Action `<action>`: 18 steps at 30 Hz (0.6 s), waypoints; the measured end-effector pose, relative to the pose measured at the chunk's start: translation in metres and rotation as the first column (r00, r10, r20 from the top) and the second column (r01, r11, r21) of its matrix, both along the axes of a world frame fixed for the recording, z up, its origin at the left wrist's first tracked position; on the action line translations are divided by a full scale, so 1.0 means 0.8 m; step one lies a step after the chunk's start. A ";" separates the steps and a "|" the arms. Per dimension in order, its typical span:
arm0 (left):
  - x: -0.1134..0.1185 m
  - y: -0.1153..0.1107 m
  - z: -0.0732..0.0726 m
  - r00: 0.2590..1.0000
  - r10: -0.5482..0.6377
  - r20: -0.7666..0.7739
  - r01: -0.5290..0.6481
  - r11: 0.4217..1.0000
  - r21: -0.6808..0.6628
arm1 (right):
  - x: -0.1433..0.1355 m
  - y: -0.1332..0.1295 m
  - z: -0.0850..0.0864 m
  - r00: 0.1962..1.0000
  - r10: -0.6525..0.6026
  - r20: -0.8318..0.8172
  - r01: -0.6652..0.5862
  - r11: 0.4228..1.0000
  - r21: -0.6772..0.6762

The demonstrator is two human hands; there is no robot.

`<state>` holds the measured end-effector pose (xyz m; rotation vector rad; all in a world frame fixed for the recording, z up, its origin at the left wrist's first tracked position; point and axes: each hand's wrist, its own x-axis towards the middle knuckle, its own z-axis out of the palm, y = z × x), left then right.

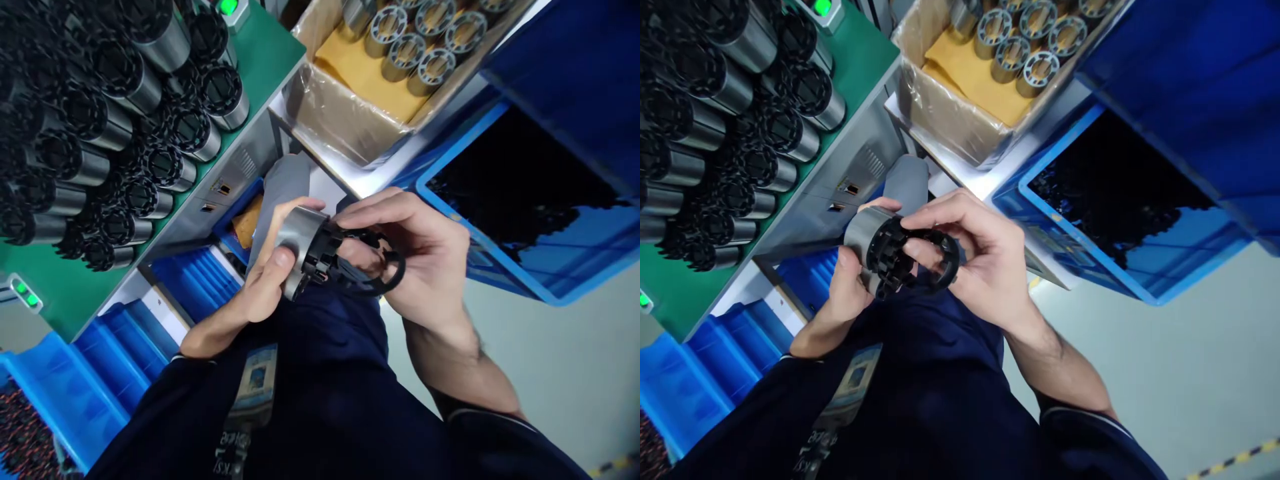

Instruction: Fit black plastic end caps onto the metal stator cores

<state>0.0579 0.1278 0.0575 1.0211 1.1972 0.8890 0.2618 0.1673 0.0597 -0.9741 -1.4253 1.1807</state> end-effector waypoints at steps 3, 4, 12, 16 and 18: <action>-0.003 -0.003 -0.002 0.943 0.070 0.327 -0.046 0.996 -0.080 | -0.006 0.000 -0.002 1.000 -0.013 0.014 0.014 0.998 -0.062; -0.006 -0.005 -0.004 0.924 0.061 0.378 -0.016 0.992 -0.122 | -0.007 0.000 -0.003 1.000 -0.019 0.018 0.020 0.996 -0.082; -0.016 -0.007 -0.006 0.939 0.001 0.344 0.044 0.992 -0.122 | 0.002 0.014 0.000 0.997 0.080 0.010 -0.079 0.995 -0.062; -0.016 -0.007 0.003 0.960 -0.037 0.279 0.082 0.985 -0.151 | 0.012 0.016 0.004 0.995 0.083 0.046 -0.082 0.996 -0.032; -0.016 -0.009 0.007 0.967 -0.047 0.250 0.088 0.984 -0.157 | 0.013 0.016 0.004 0.996 0.065 0.061 -0.064 0.998 -0.015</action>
